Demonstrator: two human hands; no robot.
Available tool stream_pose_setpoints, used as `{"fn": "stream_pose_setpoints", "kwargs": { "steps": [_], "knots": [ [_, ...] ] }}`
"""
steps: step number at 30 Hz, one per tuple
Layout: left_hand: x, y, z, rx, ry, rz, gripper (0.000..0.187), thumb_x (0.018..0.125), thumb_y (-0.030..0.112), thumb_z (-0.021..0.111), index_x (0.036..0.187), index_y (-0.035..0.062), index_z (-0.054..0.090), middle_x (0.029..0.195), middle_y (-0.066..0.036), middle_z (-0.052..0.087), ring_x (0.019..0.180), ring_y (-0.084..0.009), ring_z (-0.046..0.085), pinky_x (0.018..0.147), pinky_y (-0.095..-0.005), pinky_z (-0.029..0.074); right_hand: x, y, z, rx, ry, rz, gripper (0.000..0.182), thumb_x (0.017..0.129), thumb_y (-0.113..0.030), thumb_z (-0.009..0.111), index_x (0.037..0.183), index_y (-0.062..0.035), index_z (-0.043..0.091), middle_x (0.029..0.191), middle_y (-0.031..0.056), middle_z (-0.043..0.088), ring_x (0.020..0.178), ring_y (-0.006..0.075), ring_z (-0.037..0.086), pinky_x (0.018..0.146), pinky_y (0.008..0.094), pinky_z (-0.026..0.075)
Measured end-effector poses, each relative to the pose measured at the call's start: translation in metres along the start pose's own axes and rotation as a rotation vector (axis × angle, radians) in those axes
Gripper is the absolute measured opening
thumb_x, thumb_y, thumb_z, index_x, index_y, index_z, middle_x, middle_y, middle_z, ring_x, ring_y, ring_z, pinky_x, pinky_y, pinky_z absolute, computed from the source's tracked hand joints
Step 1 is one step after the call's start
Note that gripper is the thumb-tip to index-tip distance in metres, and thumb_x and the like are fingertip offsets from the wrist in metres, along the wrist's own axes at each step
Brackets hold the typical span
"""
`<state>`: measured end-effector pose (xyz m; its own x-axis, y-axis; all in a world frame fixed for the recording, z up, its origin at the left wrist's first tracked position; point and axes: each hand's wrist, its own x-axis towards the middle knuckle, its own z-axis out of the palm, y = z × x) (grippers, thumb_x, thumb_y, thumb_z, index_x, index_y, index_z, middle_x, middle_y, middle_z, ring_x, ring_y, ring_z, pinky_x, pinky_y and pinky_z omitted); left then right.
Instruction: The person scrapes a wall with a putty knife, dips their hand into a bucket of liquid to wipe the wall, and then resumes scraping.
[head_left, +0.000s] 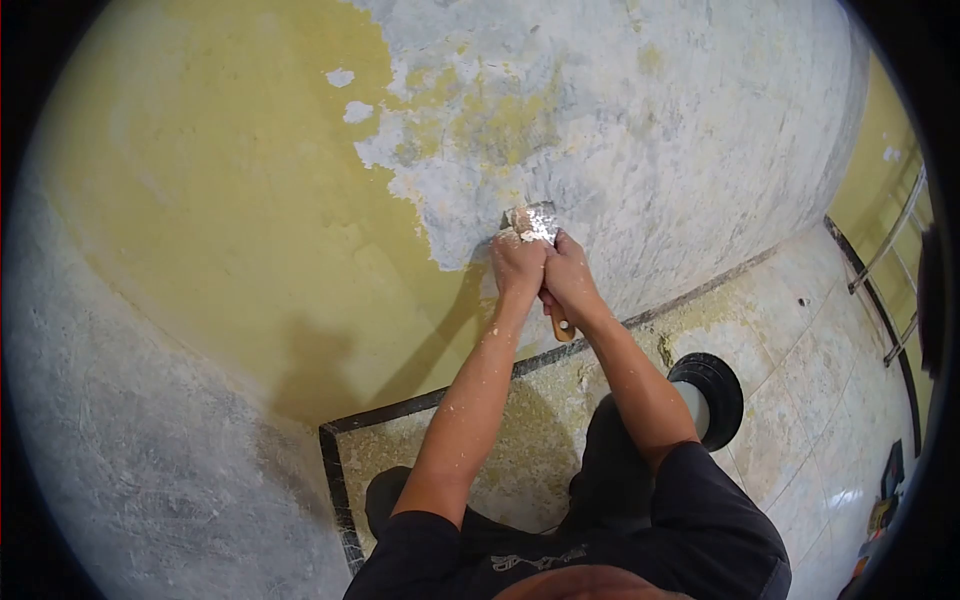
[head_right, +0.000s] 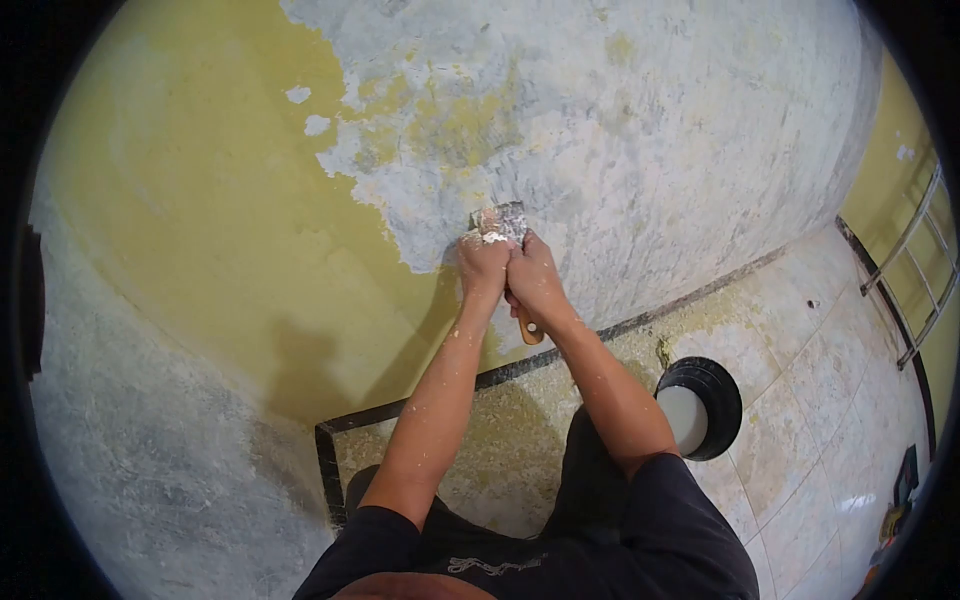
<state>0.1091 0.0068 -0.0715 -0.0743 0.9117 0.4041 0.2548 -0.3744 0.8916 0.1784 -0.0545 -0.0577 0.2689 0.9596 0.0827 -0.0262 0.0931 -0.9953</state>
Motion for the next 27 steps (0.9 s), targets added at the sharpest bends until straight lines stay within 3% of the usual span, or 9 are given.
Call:
{"fn": "stream_pose_setpoints", "kwargs": {
  "steps": [6,9,11,15,18,21,23,25,27],
  "knots": [
    [0.002,0.003,0.000,0.063,-0.094,-0.039,0.020,0.074,0.016,0.062,0.080,-0.0029,0.062,0.070,-0.025,0.063,0.070,-0.0415,0.064,0.059,-0.0464,0.048,-0.002,-0.010,0.002,-0.084,0.010,-0.005,0.015,0.098,-0.015,0.038,0.098,-0.0015,0.045,0.059,0.0057,0.048,0.038,0.0138,0.044,0.031,0.0312,0.038],
    [0.004,0.012,0.004,0.077,0.002,0.063,0.023,0.080,0.020,0.061,0.079,-0.0032,0.061,0.070,-0.025,0.062,0.069,-0.0425,0.063,0.059,-0.0466,0.047,0.005,-0.011,-0.002,-0.170,0.057,-0.137,0.015,0.097,-0.015,0.039,0.099,-0.0009,0.046,0.061,0.0068,0.049,0.038,0.0149,0.045,0.031,0.0316,0.038],
    [0.010,0.015,0.002,-0.052,-0.020,-0.036,0.026,0.084,0.023,0.059,0.081,-0.0026,0.061,0.071,-0.024,0.063,0.070,-0.0430,0.063,0.059,-0.0471,0.047,0.008,-0.014,-0.003,-0.128,0.007,-0.085,0.016,0.097,-0.014,0.040,0.100,-0.0002,0.047,0.062,0.0078,0.051,0.039,0.0162,0.046,0.031,0.0327,0.038],
    [0.015,0.025,-0.002,-0.015,-0.039,-0.060,0.027,0.085,0.024,0.058,0.081,-0.0028,0.061,0.069,-0.024,0.062,0.068,-0.0429,0.062,0.060,-0.0470,0.047,0.007,-0.024,0.002,-0.120,0.017,-0.078,0.015,0.099,-0.015,0.036,0.100,-0.0027,0.045,0.058,0.0045,0.048,0.036,0.0119,0.041,0.031,0.0289,0.037],
    [0.020,0.024,-0.002,0.004,-0.031,0.128,0.020,0.080,0.017,0.060,0.084,-0.0028,0.062,0.068,-0.024,0.062,0.066,-0.0426,0.062,0.060,-0.0467,0.047,0.014,-0.025,0.002,-0.139,0.044,-0.150,0.015,0.099,-0.015,0.036,0.100,-0.0025,0.045,0.058,0.0045,0.048,0.035,0.0122,0.041,0.031,0.0292,0.037],
    [0.009,0.041,-0.013,0.013,-0.105,-0.050,0.018,0.076,0.014,0.061,0.085,-0.0017,0.062,0.071,-0.024,0.063,0.070,-0.0421,0.063,0.061,-0.0466,0.048,0.010,-0.022,-0.001,-0.064,0.025,-0.126,0.018,0.097,-0.015,0.041,0.100,0.0012,0.047,0.060,0.0092,0.050,0.039,0.0172,0.047,0.032,0.0338,0.039],
    [0.006,0.013,0.001,0.033,-0.076,0.042,0.019,0.076,0.015,0.064,0.085,-0.0017,0.062,0.072,-0.025,0.063,0.072,-0.0428,0.063,0.061,-0.0464,0.048,0.005,-0.005,-0.005,-0.133,0.047,-0.096,0.018,0.096,-0.015,0.041,0.099,0.0021,0.048,0.062,0.0107,0.052,0.040,0.0190,0.049,0.033,0.0343,0.040],
    [0.002,0.009,0.002,0.118,-0.070,-0.055,0.022,0.078,0.018,0.065,0.086,-0.0018,0.063,0.073,-0.025,0.063,0.072,-0.0437,0.063,0.060,-0.0462,0.048,0.008,-0.001,-0.001,-0.130,0.063,-0.139,0.019,0.096,-0.015,0.041,0.098,0.0024,0.048,0.063,0.0118,0.053,0.040,0.0209,0.050,0.033,0.0347,0.040],
    [0.009,0.014,0.001,0.036,0.032,0.059,0.025,0.081,0.022,0.065,0.084,-0.0027,0.063,0.072,-0.026,0.062,0.071,-0.0450,0.061,0.059,-0.0463,0.047,0.009,-0.013,0.001,-0.150,0.068,-0.129,0.020,0.096,-0.015,0.042,0.099,0.0026,0.049,0.065,0.0127,0.054,0.041,0.0222,0.051,0.033,0.0351,0.041]
  ]
}}
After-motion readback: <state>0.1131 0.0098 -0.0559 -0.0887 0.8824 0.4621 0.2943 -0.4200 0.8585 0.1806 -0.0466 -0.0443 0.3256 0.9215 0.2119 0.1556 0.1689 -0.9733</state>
